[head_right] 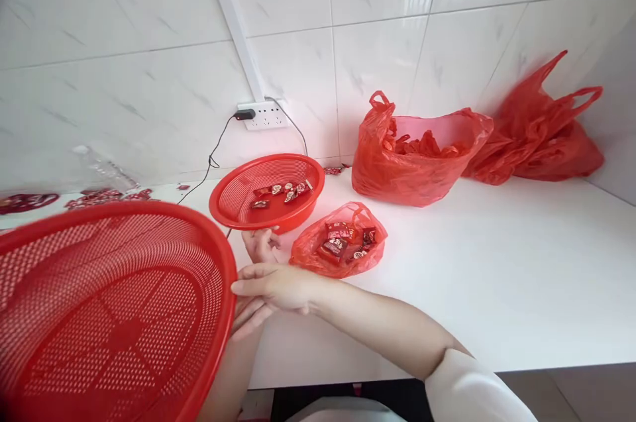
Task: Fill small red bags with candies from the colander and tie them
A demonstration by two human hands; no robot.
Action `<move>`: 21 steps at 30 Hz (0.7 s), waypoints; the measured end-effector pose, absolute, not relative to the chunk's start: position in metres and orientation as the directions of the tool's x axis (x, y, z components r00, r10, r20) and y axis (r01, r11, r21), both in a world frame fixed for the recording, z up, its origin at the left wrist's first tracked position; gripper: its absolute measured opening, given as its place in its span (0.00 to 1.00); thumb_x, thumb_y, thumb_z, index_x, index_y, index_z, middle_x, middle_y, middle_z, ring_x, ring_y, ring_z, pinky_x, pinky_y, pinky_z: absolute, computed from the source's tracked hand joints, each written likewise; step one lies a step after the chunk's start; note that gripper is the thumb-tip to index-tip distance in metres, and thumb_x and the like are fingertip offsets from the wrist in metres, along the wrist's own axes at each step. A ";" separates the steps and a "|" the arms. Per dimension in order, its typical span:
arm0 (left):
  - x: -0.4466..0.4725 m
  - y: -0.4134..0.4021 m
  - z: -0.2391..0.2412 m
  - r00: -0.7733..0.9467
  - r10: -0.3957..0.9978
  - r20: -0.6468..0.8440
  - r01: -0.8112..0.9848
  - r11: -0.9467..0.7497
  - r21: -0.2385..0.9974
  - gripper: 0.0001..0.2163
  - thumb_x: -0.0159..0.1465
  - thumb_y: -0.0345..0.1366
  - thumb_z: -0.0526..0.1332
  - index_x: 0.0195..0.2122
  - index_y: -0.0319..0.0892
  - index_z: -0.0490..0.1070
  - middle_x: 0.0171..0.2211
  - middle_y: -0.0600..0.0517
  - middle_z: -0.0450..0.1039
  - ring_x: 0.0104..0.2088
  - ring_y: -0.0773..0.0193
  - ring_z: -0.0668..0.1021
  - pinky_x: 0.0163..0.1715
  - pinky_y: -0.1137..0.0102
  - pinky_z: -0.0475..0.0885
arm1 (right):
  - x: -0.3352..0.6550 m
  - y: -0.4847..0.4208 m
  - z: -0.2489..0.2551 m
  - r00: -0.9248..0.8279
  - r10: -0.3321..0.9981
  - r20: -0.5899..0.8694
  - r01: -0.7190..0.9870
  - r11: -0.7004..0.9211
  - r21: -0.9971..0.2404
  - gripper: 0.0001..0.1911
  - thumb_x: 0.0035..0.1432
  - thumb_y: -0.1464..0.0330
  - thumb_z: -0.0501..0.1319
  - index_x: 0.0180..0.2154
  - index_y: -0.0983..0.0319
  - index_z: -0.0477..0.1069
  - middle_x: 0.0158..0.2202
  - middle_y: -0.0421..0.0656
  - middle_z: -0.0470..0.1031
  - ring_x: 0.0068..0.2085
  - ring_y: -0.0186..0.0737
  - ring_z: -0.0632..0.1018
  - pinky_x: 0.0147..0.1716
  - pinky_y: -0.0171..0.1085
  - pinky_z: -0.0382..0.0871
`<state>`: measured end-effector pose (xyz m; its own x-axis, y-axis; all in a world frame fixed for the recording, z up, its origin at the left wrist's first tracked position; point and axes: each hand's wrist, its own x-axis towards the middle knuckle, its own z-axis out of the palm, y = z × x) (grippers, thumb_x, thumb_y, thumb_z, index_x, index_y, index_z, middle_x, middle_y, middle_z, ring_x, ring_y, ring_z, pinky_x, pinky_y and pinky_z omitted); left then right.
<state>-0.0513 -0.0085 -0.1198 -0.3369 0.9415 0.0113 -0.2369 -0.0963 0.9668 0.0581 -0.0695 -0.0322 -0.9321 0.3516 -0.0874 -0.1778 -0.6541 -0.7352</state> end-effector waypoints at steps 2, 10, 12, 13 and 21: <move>-0.055 -0.009 -0.122 -0.456 0.888 0.069 -0.204 -0.179 0.962 0.12 0.67 0.35 0.57 0.51 0.44 0.62 0.42 0.51 0.70 0.31 0.69 0.74 0.32 0.70 0.71 | 0.035 -0.072 -0.045 -0.950 0.297 -0.093 -0.148 -0.692 -0.706 0.29 0.40 0.53 0.74 0.35 0.66 0.67 0.29 0.44 0.78 0.39 0.48 0.82 0.44 0.52 0.77; -0.063 -0.005 -0.120 -0.469 0.870 0.149 -0.117 -0.229 0.966 0.13 0.58 0.31 0.56 0.41 0.47 0.53 0.40 0.56 0.67 0.21 0.77 0.70 0.24 0.72 0.61 | -0.035 -0.070 -0.080 -0.939 0.245 -0.240 -0.011 -0.720 -0.694 0.15 0.57 0.61 0.66 0.35 0.68 0.70 0.40 0.50 0.79 0.44 0.43 0.81 0.49 0.44 0.74; -0.061 -0.005 -0.121 -0.477 0.865 0.154 -0.102 -0.229 0.968 0.12 0.57 0.32 0.56 0.40 0.47 0.53 0.41 0.56 0.67 0.20 0.77 0.70 0.24 0.71 0.61 | -0.045 -0.067 -0.081 -0.939 0.230 -0.257 0.014 -0.719 -0.695 0.12 0.60 0.64 0.64 0.35 0.68 0.70 0.41 0.51 0.78 0.44 0.41 0.81 0.52 0.43 0.72; -0.059 -0.006 -0.121 -0.484 0.861 0.157 -0.095 -0.230 0.969 0.12 0.57 0.33 0.57 0.40 0.47 0.53 0.41 0.55 0.68 0.20 0.76 0.70 0.24 0.71 0.62 | -0.049 -0.065 -0.081 -0.944 0.223 -0.245 0.010 -0.719 -0.695 0.11 0.62 0.65 0.62 0.36 0.69 0.70 0.41 0.51 0.78 0.44 0.40 0.81 0.52 0.43 0.71; -0.060 -0.004 -0.125 -0.495 0.858 0.137 0.137 -0.079 0.987 0.08 0.58 0.35 0.54 0.39 0.45 0.57 0.35 0.54 0.68 0.20 0.72 0.70 0.23 0.72 0.65 | -0.083 -0.061 -0.079 -0.902 0.372 -0.219 -0.112 -0.693 -0.713 0.02 0.64 0.74 0.57 0.36 0.66 0.67 0.36 0.42 0.75 0.32 0.34 0.81 0.40 0.41 0.77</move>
<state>-0.0601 -0.0043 -0.1248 -0.4948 0.8581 0.1374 0.1371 -0.0791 0.9874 -0.0828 -0.0607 -0.0793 -0.9019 0.3720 -0.2194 -0.1124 -0.6926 -0.7125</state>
